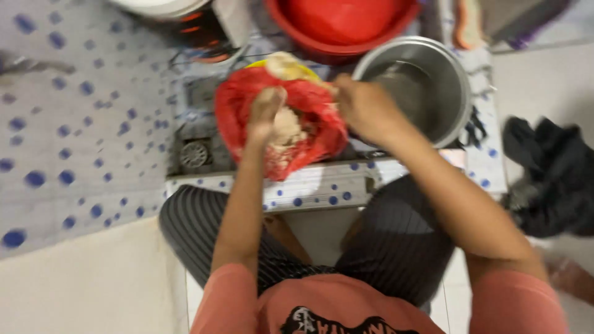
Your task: Forming small dough balls by hand and dropping them into a pot of water using a spoon
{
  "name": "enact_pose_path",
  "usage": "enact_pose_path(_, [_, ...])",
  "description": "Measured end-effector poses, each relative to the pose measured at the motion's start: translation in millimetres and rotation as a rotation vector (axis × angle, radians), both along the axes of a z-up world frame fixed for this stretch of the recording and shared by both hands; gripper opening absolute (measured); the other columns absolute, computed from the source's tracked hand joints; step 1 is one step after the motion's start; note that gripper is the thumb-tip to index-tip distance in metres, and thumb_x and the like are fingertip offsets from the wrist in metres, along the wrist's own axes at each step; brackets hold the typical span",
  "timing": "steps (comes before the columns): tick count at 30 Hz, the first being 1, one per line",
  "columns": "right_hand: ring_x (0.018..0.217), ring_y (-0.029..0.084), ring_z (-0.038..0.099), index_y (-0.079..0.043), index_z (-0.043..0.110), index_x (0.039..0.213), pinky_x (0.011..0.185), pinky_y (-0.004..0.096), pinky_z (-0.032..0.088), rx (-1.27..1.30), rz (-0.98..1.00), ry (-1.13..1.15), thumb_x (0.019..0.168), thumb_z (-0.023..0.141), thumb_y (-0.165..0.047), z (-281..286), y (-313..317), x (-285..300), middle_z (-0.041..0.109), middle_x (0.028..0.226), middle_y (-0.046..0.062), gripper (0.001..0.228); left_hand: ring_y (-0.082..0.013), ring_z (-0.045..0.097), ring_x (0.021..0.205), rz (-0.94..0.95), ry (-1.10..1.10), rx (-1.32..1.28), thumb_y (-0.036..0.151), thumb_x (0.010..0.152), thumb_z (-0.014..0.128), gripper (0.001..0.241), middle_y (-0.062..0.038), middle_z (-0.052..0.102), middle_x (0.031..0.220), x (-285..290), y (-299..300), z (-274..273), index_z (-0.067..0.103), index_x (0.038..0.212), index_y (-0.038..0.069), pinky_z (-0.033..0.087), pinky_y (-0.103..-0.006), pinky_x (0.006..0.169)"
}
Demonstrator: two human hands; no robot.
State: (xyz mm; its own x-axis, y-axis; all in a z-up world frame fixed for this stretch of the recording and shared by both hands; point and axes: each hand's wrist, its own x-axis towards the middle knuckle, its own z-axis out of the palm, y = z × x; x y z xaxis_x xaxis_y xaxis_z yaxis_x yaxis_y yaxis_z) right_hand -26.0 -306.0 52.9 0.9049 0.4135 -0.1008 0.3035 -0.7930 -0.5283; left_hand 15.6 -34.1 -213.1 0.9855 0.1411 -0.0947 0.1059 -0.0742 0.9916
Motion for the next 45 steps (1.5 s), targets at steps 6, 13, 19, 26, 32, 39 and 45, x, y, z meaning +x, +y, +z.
enact_pose_path(6, [0.088, 0.045, 0.074, -0.016, 0.067, 0.112, 0.073, 0.057, 0.058, -0.199, -0.059, -0.053, 0.11, 0.045, -0.035, 4, 12, 9, 0.075, 0.086, 0.019, 0.029, -0.0152, 0.066, 0.047, 0.114, -0.035, -0.295, 0.03, 0.08, 0.087, 0.027, -0.011, 0.067, 0.055, -3, -37, 54, 0.075, 0.099, 0.014, 0.05, -0.0259, 0.042])
enact_pose_path(13, [0.083, 0.045, 0.075, -0.012, 0.072, 0.11, 0.068, 0.053, 0.06, -0.14, -0.056, -0.184, 0.107, 0.058, -0.028, -26, 22, 5, 0.074, 0.086, 0.02, 0.022, -0.0177, 0.072, 0.056, 0.13, 0.029, -0.287, 0.003, 0.067, 0.088, 0.039, -0.011, 0.074, 0.073, -16, -36, 84, 0.074, 0.104, 0.006, 0.062, -0.0321, 0.051])
enact_pose_path(19, [0.087, 0.044, 0.073, -0.009, 0.075, 0.106, 0.07, 0.055, 0.059, -0.017, -0.057, -0.206, 0.106, 0.064, -0.022, -22, 17, 2, 0.073, 0.085, 0.019, 0.016, -0.0095, 0.069, 0.058, 0.173, 0.277, 0.19, 0.038, 0.061, 0.089, 0.021, 0.012, 0.067, 0.06, -6, -37, 51, 0.073, 0.075, 0.034, 0.051, -0.0253, 0.055])
enact_pose_path(26, [0.082, 0.04, 0.074, -0.009, 0.076, 0.108, 0.065, 0.05, 0.059, -0.066, -0.116, -0.253, 0.11, 0.062, -0.021, -28, 12, -1, 0.074, 0.085, 0.015, 0.018, -0.0112, 0.06, 0.056, 0.035, 0.047, -0.346, 0.04, 0.09, 0.067, 0.026, -0.006, 0.065, 0.071, -26, -24, 97, 0.072, 0.095, 0.015, 0.052, -0.0311, 0.047])
enact_pose_path(32, [0.075, 0.033, 0.075, -0.015, 0.077, 0.104, 0.06, 0.045, 0.061, -0.234, -0.099, -0.483, 0.107, 0.067, -0.028, -29, 27, -12, 0.071, 0.081, 0.006, 0.016, -0.0106, 0.071, 0.083, 0.067, -0.024, -0.191, 0.018, 0.068, 0.095, 0.051, -0.006, 0.077, 0.095, -31, -20, 100, 0.073, 0.114, 0.015, 0.062, -0.0284, 0.076])
enact_pose_path(39, [0.065, 0.019, 0.073, -0.028, 0.075, 0.108, 0.054, 0.032, 0.059, -0.354, -0.052, -0.795, 0.101, 0.068, -0.028, -37, 36, -19, 0.062, 0.077, -0.006, 0.01, -0.0109, 0.072, 0.075, 0.168, 0.138, -0.012, 0.028, 0.057, 0.098, 0.044, 0.001, 0.077, 0.077, -20, -42, 82, 0.079, 0.096, 0.022, 0.059, -0.0251, 0.072])
enact_pose_path(45, [0.059, 0.019, 0.07, -0.034, 0.073, 0.108, 0.051, 0.034, 0.058, -0.36, -0.002, -0.836, 0.097, 0.067, -0.028, -49, 41, -21, 0.061, 0.074, -0.006, 0.014, -0.0174, 0.076, 0.082, 0.217, 0.262, 0.015, 0.037, 0.056, 0.094, 0.039, 0.0, 0.078, 0.08, -9, -49, 70, 0.08, 0.09, 0.025, 0.059, -0.0358, 0.078])
